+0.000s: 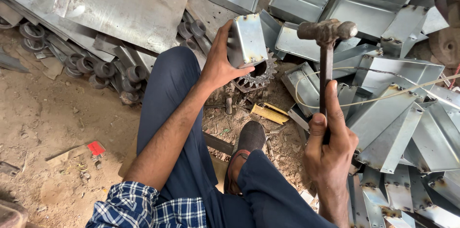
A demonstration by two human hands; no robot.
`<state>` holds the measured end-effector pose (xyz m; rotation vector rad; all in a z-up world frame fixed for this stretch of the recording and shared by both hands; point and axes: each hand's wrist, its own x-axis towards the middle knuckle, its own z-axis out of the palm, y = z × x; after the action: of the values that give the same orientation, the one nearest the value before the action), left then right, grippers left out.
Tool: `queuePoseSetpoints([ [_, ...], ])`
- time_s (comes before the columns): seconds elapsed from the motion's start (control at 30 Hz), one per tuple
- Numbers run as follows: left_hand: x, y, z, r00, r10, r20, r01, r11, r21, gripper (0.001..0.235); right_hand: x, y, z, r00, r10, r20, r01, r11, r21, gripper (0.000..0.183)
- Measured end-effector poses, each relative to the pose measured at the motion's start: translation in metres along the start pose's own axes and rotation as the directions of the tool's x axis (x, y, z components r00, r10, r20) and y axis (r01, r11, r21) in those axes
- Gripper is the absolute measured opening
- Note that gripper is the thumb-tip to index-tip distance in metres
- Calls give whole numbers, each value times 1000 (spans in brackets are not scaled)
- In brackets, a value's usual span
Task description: The person uses a hammer to flatten or bend edges on metal boxes, using a large gear as an anvil for support.
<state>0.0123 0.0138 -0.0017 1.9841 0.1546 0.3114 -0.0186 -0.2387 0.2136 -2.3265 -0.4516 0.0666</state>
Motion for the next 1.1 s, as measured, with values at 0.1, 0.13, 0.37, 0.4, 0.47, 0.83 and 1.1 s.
queuePoseSetpoints([
  [0.1, 0, 0, 1, 998, 55, -7, -55, 998, 32, 130, 2, -3, 4, 1000, 11, -9, -11, 1000, 16, 51],
  [0.13, 1, 0, 1, 999, 54, -7, -54, 998, 32, 130, 3, -4, 6, 1000, 30, 5, -30, 1000, 2, 51],
  [0.37, 2, 5, -5, 995, -39, 87, 46, 996, -78, 132, -1, -4, 9, 993, 105, 59, -107, 994, 28, 51],
  [0.4, 2, 5, -4, 989, -63, 132, 82, 986, -144, 134, -3, -1, 9, 992, 112, 59, -113, 993, 22, 51],
  [0.47, 0, 4, -5, 985, -50, 164, 78, 983, -169, 135, -6, 6, 9, 994, 97, 50, -99, 994, 44, 50],
  [0.83, 0, 9, 18, 961, 23, 276, 1, 996, -85, 136, -20, 23, 8, 966, 255, 47, -254, 967, -26, 52],
  [1.1, 1, 20, 17, 958, 61, 281, -40, 996, -78, 129, -25, 30, 7, 972, 236, 12, -235, 971, -32, 51],
])
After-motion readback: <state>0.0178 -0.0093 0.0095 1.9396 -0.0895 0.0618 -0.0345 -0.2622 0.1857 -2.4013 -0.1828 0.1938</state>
